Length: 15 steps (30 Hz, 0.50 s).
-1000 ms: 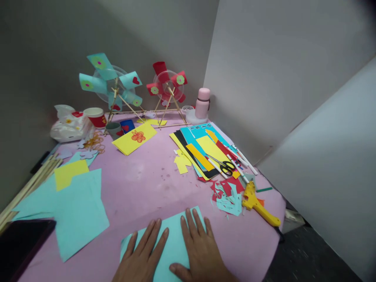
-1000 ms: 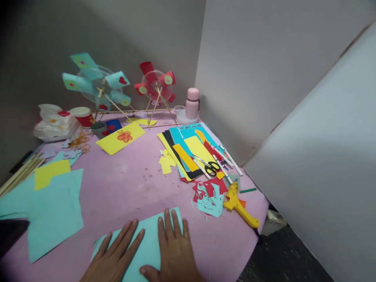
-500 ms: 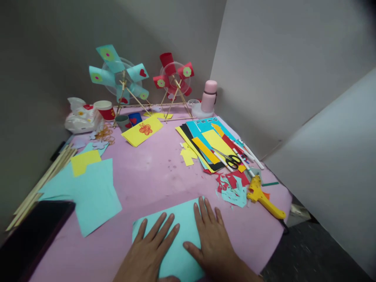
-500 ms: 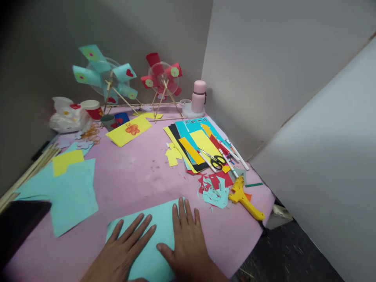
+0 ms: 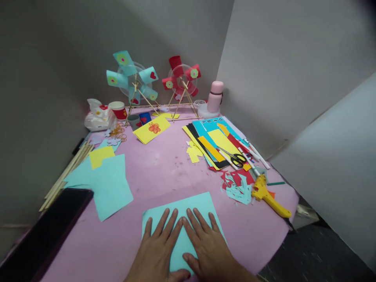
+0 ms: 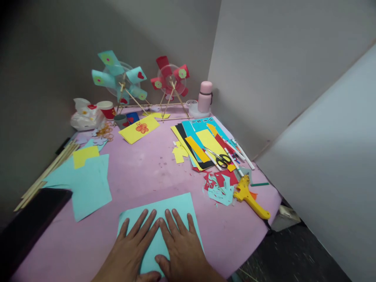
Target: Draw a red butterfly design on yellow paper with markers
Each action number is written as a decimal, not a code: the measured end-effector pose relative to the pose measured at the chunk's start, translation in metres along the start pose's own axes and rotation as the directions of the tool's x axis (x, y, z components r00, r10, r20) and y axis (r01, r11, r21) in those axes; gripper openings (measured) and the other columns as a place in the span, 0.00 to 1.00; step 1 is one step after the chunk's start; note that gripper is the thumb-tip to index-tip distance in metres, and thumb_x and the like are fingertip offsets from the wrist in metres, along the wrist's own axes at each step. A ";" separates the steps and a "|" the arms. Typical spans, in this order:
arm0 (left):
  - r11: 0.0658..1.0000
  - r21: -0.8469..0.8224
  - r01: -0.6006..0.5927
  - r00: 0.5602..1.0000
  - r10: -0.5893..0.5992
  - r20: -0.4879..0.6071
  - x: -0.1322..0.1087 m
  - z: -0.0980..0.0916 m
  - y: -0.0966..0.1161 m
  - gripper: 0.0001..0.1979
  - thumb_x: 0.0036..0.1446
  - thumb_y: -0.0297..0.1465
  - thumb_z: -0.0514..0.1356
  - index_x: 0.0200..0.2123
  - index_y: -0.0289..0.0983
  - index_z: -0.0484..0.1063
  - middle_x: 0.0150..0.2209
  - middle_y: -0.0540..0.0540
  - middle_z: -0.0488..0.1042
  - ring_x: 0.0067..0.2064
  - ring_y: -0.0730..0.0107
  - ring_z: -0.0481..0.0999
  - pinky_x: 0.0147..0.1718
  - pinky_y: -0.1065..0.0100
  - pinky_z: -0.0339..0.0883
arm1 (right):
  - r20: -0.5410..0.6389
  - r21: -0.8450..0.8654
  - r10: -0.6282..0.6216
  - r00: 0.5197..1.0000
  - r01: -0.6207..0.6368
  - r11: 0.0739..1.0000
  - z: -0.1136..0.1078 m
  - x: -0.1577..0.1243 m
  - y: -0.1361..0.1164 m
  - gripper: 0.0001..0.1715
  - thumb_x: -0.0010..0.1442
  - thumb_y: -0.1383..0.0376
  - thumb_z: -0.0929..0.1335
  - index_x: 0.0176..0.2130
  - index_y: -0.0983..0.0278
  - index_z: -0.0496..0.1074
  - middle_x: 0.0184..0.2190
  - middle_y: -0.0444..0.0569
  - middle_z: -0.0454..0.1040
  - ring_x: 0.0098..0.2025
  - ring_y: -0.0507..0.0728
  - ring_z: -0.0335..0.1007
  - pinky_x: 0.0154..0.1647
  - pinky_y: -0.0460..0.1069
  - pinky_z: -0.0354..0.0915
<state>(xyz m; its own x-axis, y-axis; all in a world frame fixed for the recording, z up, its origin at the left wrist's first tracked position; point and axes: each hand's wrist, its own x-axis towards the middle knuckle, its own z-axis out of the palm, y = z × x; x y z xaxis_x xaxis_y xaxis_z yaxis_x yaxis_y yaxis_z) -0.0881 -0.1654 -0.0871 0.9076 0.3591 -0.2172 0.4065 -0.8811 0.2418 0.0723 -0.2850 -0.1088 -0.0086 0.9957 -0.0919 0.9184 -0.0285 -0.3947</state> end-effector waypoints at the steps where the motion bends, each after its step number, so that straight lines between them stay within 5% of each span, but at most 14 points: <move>1: 1.000 0.008 -0.007 1.000 0.007 -0.015 -0.002 0.003 -0.002 0.51 0.44 0.54 0.60 0.65 0.47 0.37 0.67 0.42 0.41 0.67 0.43 0.41 0.56 0.31 0.42 | -0.002 -0.001 -0.004 1.000 0.004 1.000 0.000 -0.001 0.002 0.47 0.61 0.53 0.63 0.67 0.58 0.32 0.67 0.52 0.33 0.68 0.70 0.34 0.58 0.76 0.47; 10: 0.976 0.216 -0.030 0.973 0.077 -0.216 -0.041 0.021 -0.033 0.50 0.44 0.64 0.50 0.65 0.47 0.41 0.65 0.37 0.53 0.62 0.39 0.58 0.53 0.39 0.50 | -0.024 -0.126 0.072 0.997 -0.075 0.989 -0.006 -0.028 0.020 0.47 0.58 0.43 0.61 0.66 0.61 0.44 0.66 0.57 0.42 0.66 0.74 0.44 0.55 0.76 0.51; 15: 0.906 0.418 -0.070 0.884 0.250 -0.395 -0.051 0.024 -0.040 0.41 0.51 0.60 0.49 0.63 0.46 0.53 0.62 0.41 0.61 0.61 0.49 0.59 0.56 0.52 0.42 | -0.136 -0.315 0.002 0.991 -0.045 0.948 -0.007 -0.039 0.029 0.40 0.61 0.48 0.59 0.65 0.65 0.51 0.64 0.61 0.50 0.62 0.75 0.53 0.49 0.75 0.57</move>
<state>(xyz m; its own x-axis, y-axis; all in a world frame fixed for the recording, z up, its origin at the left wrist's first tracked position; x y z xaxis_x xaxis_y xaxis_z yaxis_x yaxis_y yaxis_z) -0.1528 -0.1562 -0.1082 0.9454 0.2183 0.2419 0.2610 -0.9518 -0.1611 0.1023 -0.3244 -0.1099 0.0471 0.9984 0.0325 0.9956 -0.0443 -0.0823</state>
